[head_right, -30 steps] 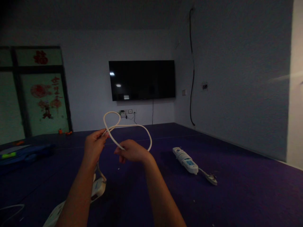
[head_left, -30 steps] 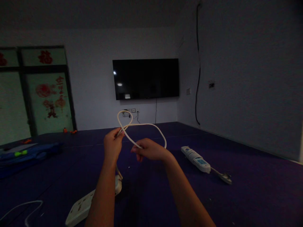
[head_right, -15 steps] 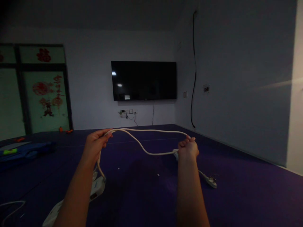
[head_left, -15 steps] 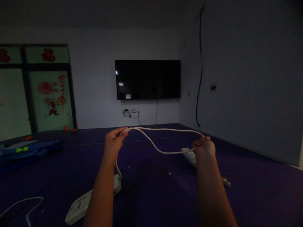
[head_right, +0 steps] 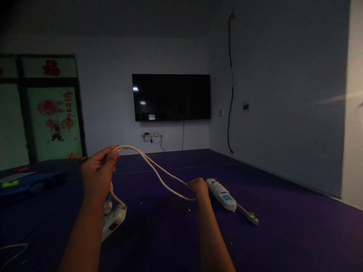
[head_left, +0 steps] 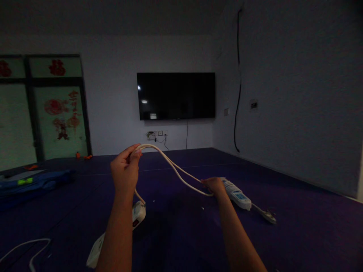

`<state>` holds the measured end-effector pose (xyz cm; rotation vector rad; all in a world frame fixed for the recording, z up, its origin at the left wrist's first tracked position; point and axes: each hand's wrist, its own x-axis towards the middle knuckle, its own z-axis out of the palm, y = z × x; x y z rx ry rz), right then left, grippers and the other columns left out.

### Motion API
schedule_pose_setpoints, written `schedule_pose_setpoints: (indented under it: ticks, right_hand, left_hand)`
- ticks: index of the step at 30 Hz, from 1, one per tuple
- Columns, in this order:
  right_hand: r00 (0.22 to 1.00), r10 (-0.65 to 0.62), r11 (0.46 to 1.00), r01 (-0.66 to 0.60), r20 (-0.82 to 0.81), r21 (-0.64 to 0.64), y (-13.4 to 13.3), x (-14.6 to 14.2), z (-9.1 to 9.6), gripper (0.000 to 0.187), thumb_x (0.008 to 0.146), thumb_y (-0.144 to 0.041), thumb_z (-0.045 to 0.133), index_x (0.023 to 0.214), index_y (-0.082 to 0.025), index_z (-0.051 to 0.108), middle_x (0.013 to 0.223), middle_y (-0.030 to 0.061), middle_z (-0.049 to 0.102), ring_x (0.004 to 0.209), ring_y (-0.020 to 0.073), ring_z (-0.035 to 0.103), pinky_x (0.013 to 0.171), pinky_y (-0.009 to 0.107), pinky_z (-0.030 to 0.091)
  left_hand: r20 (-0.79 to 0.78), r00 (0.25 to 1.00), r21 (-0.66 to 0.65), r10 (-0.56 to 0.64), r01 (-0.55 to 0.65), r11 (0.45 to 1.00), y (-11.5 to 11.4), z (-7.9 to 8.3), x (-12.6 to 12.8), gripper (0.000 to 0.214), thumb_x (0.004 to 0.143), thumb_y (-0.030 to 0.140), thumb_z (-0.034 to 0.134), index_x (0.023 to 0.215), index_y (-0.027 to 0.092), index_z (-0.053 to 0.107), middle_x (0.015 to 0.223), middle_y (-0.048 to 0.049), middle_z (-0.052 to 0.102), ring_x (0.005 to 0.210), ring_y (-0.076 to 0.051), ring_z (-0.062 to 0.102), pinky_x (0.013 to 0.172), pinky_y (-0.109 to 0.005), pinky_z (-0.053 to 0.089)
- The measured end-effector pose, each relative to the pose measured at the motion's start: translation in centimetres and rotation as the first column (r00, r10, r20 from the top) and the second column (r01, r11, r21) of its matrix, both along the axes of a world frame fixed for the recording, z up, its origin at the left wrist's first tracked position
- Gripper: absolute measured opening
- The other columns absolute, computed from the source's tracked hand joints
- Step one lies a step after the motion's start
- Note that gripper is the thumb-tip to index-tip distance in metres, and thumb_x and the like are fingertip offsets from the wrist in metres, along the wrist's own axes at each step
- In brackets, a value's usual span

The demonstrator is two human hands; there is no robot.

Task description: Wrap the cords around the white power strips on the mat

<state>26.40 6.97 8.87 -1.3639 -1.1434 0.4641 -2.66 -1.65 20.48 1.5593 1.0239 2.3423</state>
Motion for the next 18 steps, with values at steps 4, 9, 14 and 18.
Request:
schedule_pose_setpoints:
  ticks: [4, 9, 14, 18]
  right_hand:
    - [0.991, 0.096, 0.994, -0.100, 0.089, 0.035, 0.1, -3.7, 2.6, 0.026, 0.071, -0.032, 0.070, 0.051, -0.021, 0.059, 0.050, 0.0003, 0.059, 0.070, 0.0210, 0.065, 0.068, 0.028, 0.047]
    - [0.902, 0.406, 0.839, -0.432, 0.149, 0.330, -2.2, -10.3, 7.2, 0.047, 0.077, -0.046, 0.060, 0.119, -0.025, 0.057, 0.116, 0.0052, 0.062, 0.112, 0.0200, 0.054, 0.093, 0.032, 0.041]
    - [0.837, 0.357, 0.903, -0.424, 0.416, 0.078, -3.9, -12.7, 7.8, 0.066, 0.061, -0.019, 0.074, 0.122, -0.029, 0.054, 0.092, 0.0017, 0.069, 0.091, 0.0224, 0.063, 0.084, 0.032, 0.044]
    - [0.846, 0.361, 0.931, -0.350, 0.392, -0.102, -2.6, -11.0, 6.5, 0.018, 0.074, -0.016, 0.058, 0.088, -0.021, 0.068, 0.056, -0.0019, 0.065, 0.055, 0.0143, 0.062, 0.059, 0.023, 0.042]
  left_hand:
    - [-0.030, 0.999, 0.002, 0.040, -0.040, 0.999, 0.1, -0.1, 0.0, 0.029, 0.073, 0.034, 0.062, 0.095, 0.018, 0.071, 0.076, -0.0040, 0.070, 0.055, -0.012, 0.055, 0.045, -0.021, 0.040]
    - [-0.068, 0.997, -0.025, 0.023, -0.024, 0.999, 0.4, -0.4, 0.9, 0.027, 0.074, 0.033, 0.061, 0.094, 0.019, 0.072, 0.079, -0.0049, 0.071, 0.061, -0.014, 0.060, 0.049, -0.022, 0.044]
    - [-0.070, 0.997, 0.004, 0.037, -0.036, 0.999, 0.3, -0.4, 0.8, 0.027, 0.075, 0.033, 0.061, 0.095, 0.019, 0.071, 0.081, -0.0051, 0.071, 0.066, -0.016, 0.062, 0.051, -0.023, 0.046]
    - [0.077, 0.984, 0.050, 0.161, -0.165, 0.985, 0.7, -0.3, -0.8, 0.029, 0.072, 0.035, 0.063, 0.094, 0.018, 0.071, 0.080, -0.0043, 0.071, 0.065, -0.016, 0.062, 0.052, -0.024, 0.047]
